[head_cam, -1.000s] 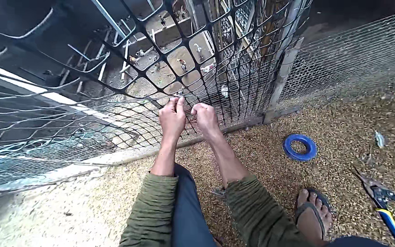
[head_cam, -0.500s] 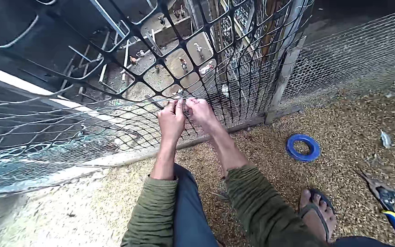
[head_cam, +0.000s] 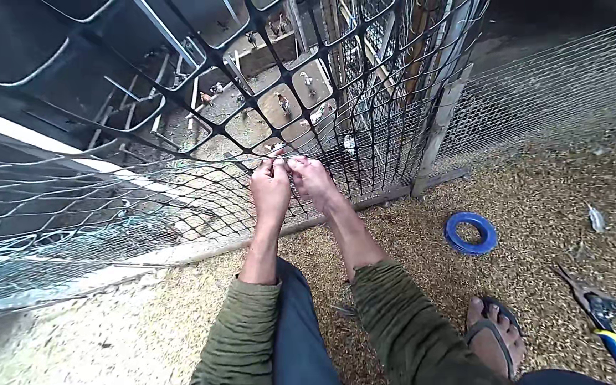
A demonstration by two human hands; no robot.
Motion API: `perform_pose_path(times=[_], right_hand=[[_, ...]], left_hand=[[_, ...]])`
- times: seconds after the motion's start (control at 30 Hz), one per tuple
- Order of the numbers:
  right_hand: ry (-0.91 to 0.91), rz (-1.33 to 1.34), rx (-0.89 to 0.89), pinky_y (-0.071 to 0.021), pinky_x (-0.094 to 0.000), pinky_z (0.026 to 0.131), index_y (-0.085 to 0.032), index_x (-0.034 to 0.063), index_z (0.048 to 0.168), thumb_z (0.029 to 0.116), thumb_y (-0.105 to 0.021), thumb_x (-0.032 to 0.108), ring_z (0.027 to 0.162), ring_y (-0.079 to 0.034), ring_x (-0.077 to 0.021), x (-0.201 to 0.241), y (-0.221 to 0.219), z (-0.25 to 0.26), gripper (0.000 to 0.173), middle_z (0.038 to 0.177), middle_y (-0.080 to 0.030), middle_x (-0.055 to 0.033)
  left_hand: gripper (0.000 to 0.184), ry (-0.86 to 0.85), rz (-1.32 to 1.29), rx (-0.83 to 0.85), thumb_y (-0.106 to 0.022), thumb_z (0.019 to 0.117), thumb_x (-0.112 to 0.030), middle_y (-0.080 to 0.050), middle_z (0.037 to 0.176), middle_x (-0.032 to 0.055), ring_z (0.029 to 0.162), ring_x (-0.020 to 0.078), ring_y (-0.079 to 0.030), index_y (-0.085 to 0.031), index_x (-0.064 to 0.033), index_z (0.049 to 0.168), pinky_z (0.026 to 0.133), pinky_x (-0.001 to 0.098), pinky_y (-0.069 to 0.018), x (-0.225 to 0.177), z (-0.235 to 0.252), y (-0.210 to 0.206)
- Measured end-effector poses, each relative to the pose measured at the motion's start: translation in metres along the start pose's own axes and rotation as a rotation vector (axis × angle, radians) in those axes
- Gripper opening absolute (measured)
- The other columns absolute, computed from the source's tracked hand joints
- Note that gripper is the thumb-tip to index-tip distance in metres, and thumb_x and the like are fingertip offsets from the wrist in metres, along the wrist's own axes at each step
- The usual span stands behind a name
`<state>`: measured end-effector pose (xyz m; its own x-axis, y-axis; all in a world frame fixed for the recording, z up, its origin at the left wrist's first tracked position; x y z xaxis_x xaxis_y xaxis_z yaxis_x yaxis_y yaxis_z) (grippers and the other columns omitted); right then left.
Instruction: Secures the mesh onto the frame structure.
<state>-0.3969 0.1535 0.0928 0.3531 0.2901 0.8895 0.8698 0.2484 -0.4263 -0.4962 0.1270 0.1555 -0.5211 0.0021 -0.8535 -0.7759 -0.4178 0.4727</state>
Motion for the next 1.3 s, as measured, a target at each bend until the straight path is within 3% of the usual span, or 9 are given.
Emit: perform_pose_path(times=[0.23, 0.37, 0.83, 0.93, 1.0, 1.03, 1.1, 1.2, 1.3], right_hand=[[0.013, -0.112, -0.006, -0.0286, -0.0239, 0.044, -0.067, 0.0069, 0.118, 0.1098, -0.048, 0.027, 0.047, -0.031, -0.0063, 0.005, 0.006, 0.004, 0.029, 0.067, -0.045, 0.0016], [0.009, -0.174, 0.005, -0.0301, -0.0237, 0.044, -0.067, 0.0041, 0.110, 0.1098, -0.048, 0.025, 0.046, -0.032, -0.0056, 0.008, 0.007, 0.008, 0.028, 0.063, -0.043, 0.0033], [0.034, -0.237, 0.060, -0.0329, -0.0256, 0.048, -0.067, 0.0039, 0.120, 0.1107, -0.046, 0.026, 0.052, -0.036, -0.0068, 0.014, 0.005, 0.008, 0.031, 0.070, -0.048, 0.0008], [0.023, -0.358, 0.017, -0.0513, -0.0404, 0.072, -0.064, 0.0056, 0.123, 0.1127, -0.038, 0.032, 0.078, -0.060, -0.0176, 0.014, 0.003, 0.003, 0.039, 0.092, -0.063, -0.0088], [0.011, -0.377, 0.003, -0.0506, -0.0532, 0.094, -0.061, 0.0035, 0.129, 0.1130, -0.034, 0.032, 0.109, -0.064, -0.0282, 0.008, -0.001, 0.000, 0.042, 0.116, -0.067, -0.0179], [0.018, -0.372, -0.006, -0.0493, -0.0537, 0.095, -0.060, 0.0024, 0.127, 0.1130, -0.034, 0.031, 0.111, -0.063, -0.0289, 0.006, -0.003, -0.001, 0.041, 0.117, -0.067, -0.0185], [0.055, -0.374, -0.023, -0.0505, -0.0534, 0.089, -0.060, 0.0023, 0.123, 0.1128, -0.035, 0.030, 0.103, -0.064, -0.0296, 0.003, -0.004, -0.006, 0.039, 0.110, -0.066, -0.0189], [0.136, -0.334, -0.057, -0.0467, -0.0429, 0.061, -0.060, 0.0072, 0.111, 0.1102, -0.042, 0.032, 0.070, -0.056, -0.0223, -0.002, 0.001, -0.014, 0.030, 0.086, -0.059, -0.0121], [0.179, -0.325, -0.171, -0.0462, -0.0379, 0.055, -0.066, 0.0105, 0.113, 0.1079, -0.053, 0.035, 0.063, -0.055, -0.0180, -0.001, 0.013, -0.025, 0.028, 0.081, -0.063, -0.0086]], left_hand=[[0.036, 0.027, 0.028, 0.031, -0.037, 0.1125, -0.026, -0.059, 0.077, 0.0055, 0.061, 0.0153, -0.054, -0.062, -0.0085, 0.133, 0.060, 0.0368, -0.0490, 0.003, 0.000, -0.007], [0.034, 0.028, -0.044, -0.010, -0.037, 0.1127, -0.026, -0.057, 0.074, 0.0022, 0.059, 0.0124, -0.053, -0.062, -0.0077, 0.128, 0.059, 0.0329, -0.0486, 0.001, -0.002, -0.010], [0.024, 0.141, -0.455, -0.089, -0.047, 0.1101, -0.019, -0.050, 0.066, -0.0043, 0.050, 0.0038, -0.045, -0.062, -0.0075, 0.126, 0.049, 0.0196, -0.0419, 0.004, -0.007, -0.015], [0.030, 0.049, -0.217, -0.114, -0.044, 0.1109, -0.022, -0.055, 0.072, 0.0004, 0.058, 0.0086, -0.052, -0.063, -0.0070, 0.129, 0.059, 0.0288, -0.0482, 0.000, -0.009, -0.009], [0.034, -0.020, 0.024, -0.134, -0.043, 0.1112, -0.025, -0.065, 0.084, 0.0096, 0.070, 0.0177, -0.060, -0.064, -0.0060, 0.130, 0.070, 0.0405, -0.0518, -0.008, -0.016, -0.002], [0.035, -0.060, 0.116, -0.146, -0.043, 0.1109, -0.026, -0.066, 0.085, 0.0130, 0.072, 0.0223, -0.062, -0.064, -0.0047, 0.130, 0.072, 0.0454, -0.0511, -0.013, -0.020, 0.002], [0.033, -0.123, 0.263, -0.183, -0.047, 0.1083, -0.022, -0.070, 0.085, 0.0129, 0.073, 0.0238, -0.065, -0.069, -0.0054, 0.126, 0.072, 0.0471, -0.0521, -0.015, -0.021, 0.008], [0.032, -0.265, 0.425, -0.211, -0.051, 0.1059, -0.018, -0.072, 0.084, 0.0148, 0.066, 0.0256, -0.065, -0.070, -0.0044, 0.128, 0.066, 0.0471, -0.0525, -0.019, -0.025, 0.012], [0.033, -0.373, 0.503, -0.237, -0.054, 0.1023, -0.019, -0.069, 0.074, 0.0124, 0.060, 0.0245, -0.063, -0.072, -0.0044, 0.125, 0.060, 0.0459, -0.0508, -0.021, -0.026, 0.014]])
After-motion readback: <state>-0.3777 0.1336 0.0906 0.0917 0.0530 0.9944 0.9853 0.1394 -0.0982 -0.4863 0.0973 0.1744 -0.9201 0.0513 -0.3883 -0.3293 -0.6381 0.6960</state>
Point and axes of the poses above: each hand's wrist, its own z-axis towards the middle knuckle, its own y-axis out of the back of the hand, x = y × z, the point moved 10 cm from there along z, towards the middle knuckle
